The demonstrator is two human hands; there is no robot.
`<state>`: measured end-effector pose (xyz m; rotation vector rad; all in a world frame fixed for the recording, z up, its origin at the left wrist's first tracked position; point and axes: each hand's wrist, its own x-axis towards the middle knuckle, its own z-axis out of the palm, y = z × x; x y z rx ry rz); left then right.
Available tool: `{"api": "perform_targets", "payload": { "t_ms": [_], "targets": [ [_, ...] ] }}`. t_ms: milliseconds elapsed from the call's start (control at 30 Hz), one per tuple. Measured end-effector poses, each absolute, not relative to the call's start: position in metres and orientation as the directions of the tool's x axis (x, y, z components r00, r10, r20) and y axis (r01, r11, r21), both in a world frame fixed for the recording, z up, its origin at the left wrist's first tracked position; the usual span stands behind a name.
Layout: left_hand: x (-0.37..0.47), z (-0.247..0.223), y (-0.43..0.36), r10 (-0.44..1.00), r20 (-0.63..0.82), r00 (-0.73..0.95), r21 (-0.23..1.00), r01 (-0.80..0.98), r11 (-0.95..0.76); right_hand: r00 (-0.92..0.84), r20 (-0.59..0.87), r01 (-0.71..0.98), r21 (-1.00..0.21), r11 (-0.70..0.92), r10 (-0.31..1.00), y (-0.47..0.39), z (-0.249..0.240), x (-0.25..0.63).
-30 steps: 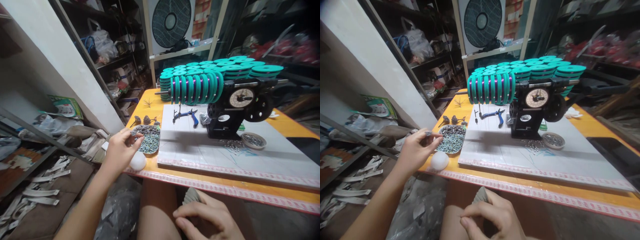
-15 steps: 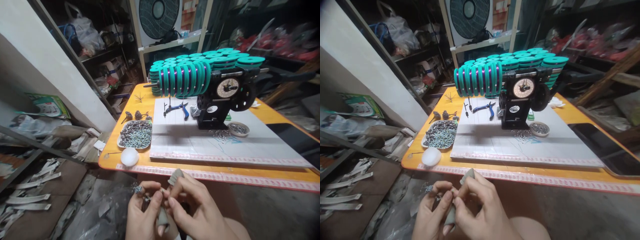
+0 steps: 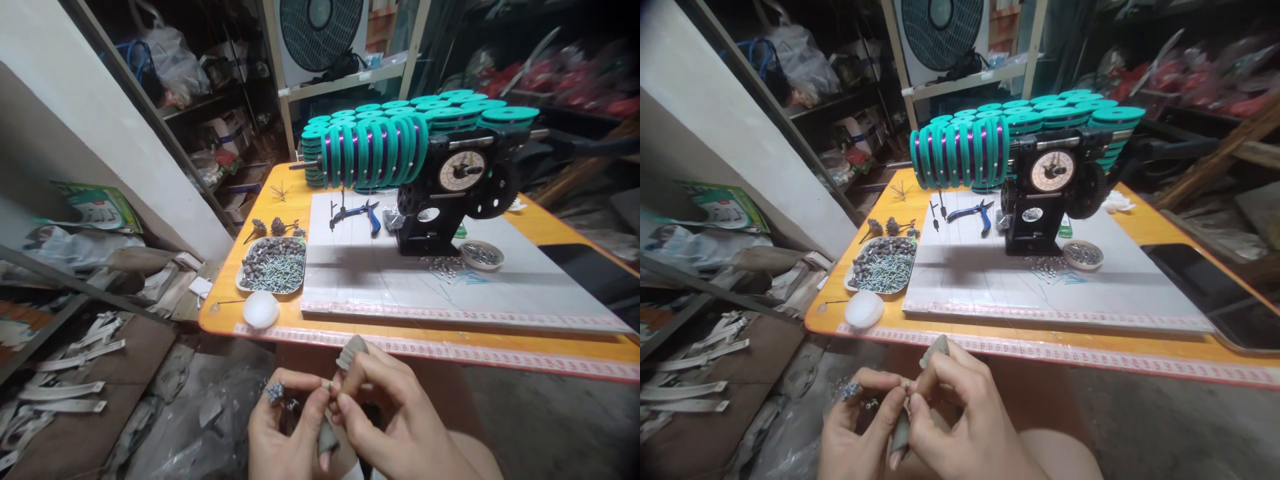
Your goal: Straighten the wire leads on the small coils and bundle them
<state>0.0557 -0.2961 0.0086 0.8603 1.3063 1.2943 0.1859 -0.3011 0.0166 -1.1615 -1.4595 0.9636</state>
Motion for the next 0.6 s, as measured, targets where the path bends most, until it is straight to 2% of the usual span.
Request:
{"api": "perform_targets", "payload": {
  "t_ms": [167, 233, 333, 400, 433, 500, 600],
  "targets": [
    [0.056, 0.003, -0.299, 0.972, -0.086, -0.218, 0.989, -0.140, 0.056, -0.053, 0.232, 0.202, -0.950, 0.238, 0.971, -0.300, 0.017, 0.187],
    [0.055, -0.002, -0.301, 0.969, 0.048, -0.243, 0.998, -0.034, -0.058, -0.060, 0.254, 0.251, -0.932, 0.261, 0.965, -0.301, 0.015, 0.188],
    [0.052, -0.010, -0.303, 0.918, 0.299, -0.262, 0.952, 0.155, -0.265, -0.026, 0.371, 0.364, -0.861, 0.354, 0.928, -0.301, 0.011, 0.190],
    [0.049, -0.014, -0.303, 0.890, 0.375, -0.258, 0.922, 0.199, -0.331, -0.011, 0.410, 0.374, -0.844, 0.384, 0.912, -0.301, 0.009, 0.192],
    [0.047, -0.015, -0.303, 0.897, 0.369, -0.246, 0.926, 0.187, -0.329, -0.013, 0.391, 0.359, -0.857, 0.370, 0.920, -0.300, 0.008, 0.193],
    [0.044, -0.015, -0.301, 0.942, 0.268, -0.200, 0.962, 0.112, -0.249, -0.036, 0.314, 0.322, -0.895, 0.308, 0.949, -0.299, 0.010, 0.196],
    [0.039, -0.012, -0.296, 0.994, 0.103, -0.026, 0.991, -0.081, -0.104, -0.080, 0.237, 0.315, -0.916, 0.250, 0.968, -0.297, 0.015, 0.198]
  ]
}}
